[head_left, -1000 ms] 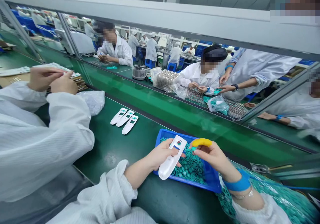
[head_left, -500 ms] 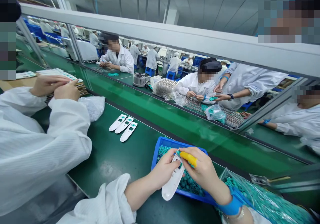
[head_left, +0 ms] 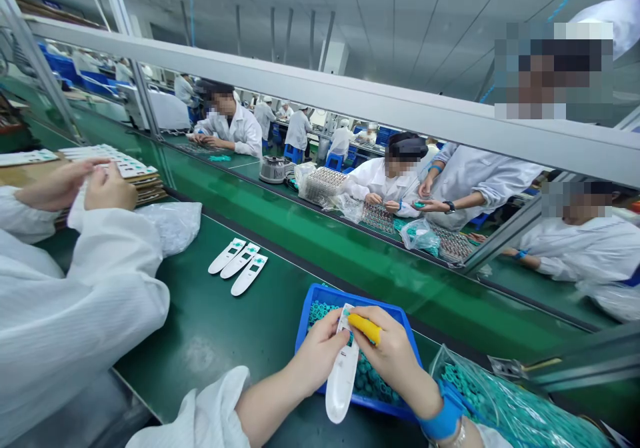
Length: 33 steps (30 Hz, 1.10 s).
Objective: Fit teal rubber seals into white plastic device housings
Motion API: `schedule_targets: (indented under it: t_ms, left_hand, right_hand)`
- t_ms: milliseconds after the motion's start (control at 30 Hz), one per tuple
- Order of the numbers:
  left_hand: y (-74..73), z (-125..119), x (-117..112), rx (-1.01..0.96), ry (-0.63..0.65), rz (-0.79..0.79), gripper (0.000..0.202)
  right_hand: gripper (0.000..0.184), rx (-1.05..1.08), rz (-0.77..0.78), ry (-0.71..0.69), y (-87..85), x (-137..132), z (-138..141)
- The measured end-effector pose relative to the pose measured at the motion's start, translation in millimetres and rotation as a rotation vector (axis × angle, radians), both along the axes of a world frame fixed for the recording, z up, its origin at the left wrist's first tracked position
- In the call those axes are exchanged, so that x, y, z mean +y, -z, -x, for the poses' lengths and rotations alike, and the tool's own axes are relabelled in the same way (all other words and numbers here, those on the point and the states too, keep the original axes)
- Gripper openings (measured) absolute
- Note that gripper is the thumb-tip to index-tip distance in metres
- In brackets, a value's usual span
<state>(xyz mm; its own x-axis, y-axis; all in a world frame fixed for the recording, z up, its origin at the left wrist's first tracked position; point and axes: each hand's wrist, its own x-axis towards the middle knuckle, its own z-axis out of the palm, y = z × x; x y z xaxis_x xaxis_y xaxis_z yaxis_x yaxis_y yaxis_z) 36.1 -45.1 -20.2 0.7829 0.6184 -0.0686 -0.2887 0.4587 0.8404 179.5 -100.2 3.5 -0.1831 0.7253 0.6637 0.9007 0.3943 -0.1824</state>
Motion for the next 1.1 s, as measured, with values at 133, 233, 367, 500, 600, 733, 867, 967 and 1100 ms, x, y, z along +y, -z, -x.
schedule_targets:
  t_ms: [133, 233, 367, 500, 600, 733, 867, 967, 1100]
  left_hand:
    - [-1.1, 1, 0, 0.000, -0.048, -0.080, 0.035]
    - [-3.4, 3, -1, -0.018, -0.080, -0.085, 0.036]
    - [-8.6, 6, -3, 0.003, -0.064, -0.130, 0.038]
    - [-12.0, 6, -5, 0.000, -0.058, -0.137, 0.034]
    - [-10.6, 5, -5, -0.004, -0.077, -0.133, 0.034]
    - [-7.4, 5, -3, -0.030, -0.076, -0.153, 0.034]
    - [-6.7, 6, -3, 0.001, -0.103, -0.212, 0.031]
    - [-7.5, 5, -3, 0.022, -0.130, -0.221, 0.029]
    - [-9.2, 6, -2, 0.022, -0.150, -0.220, 0.031]
  right_hand:
    - [0.019, 0.034, 0.017, -0.008, -4.3, -1, 4]
    - [0.020, 0.076, 0.008, 0.004, -5.1, -3, 6]
    - [0.020, 0.150, -0.018, 0.039, -2.0, -5, 7]
    - [0.015, 0.227, -0.028, 0.101, 1.1, -5, 12]
    - [0.018, 0.268, -0.013, 0.146, 2.6, -7, 14]
    - [0.023, 0.322, 0.041, 0.133, 7.2, -10, 14]
    - [0.024, 0.501, 0.061, 0.164, 14.2, -9, 16]
    - [0.023, 0.582, 0.038, 0.210, 17.4, -7, 20]
    - [0.025, 0.740, 0.087, 0.136, 20.4, -5, 28]
